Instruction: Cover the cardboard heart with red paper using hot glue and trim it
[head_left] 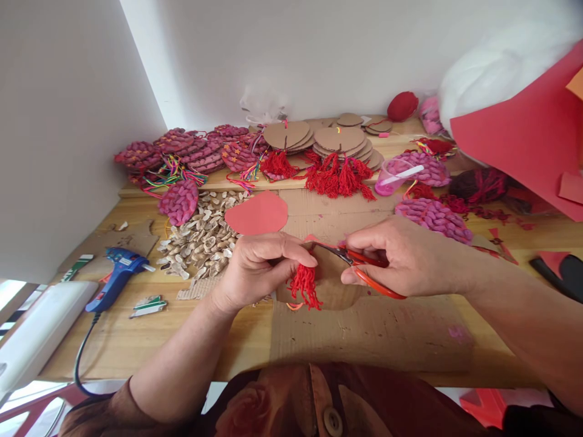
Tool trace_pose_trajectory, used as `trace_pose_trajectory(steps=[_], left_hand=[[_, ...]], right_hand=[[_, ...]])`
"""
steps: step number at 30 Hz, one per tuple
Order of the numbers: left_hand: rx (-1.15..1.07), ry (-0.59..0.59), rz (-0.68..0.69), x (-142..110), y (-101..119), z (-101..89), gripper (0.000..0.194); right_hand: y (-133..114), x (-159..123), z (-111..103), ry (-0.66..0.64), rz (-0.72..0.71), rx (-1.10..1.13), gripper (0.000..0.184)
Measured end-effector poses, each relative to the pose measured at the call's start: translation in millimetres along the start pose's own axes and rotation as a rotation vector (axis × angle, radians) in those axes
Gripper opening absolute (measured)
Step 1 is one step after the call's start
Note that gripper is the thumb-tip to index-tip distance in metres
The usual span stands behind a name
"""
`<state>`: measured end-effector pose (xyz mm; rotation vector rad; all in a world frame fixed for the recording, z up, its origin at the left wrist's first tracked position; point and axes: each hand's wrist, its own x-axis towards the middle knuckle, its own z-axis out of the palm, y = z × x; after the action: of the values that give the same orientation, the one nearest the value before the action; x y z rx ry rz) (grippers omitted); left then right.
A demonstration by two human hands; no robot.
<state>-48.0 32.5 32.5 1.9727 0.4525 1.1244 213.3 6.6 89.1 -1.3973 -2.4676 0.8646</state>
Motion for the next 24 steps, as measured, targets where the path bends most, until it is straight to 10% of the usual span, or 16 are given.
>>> trace_pose_trajectory(steps=[24], left_hand=[[0.023, 0.006, -0.045, 1.2, -0.4, -1.0, 0.017]], right_hand=[[5.7, -3.6, 1.2, 0.033, 0.126, 0.121, 0.050]])
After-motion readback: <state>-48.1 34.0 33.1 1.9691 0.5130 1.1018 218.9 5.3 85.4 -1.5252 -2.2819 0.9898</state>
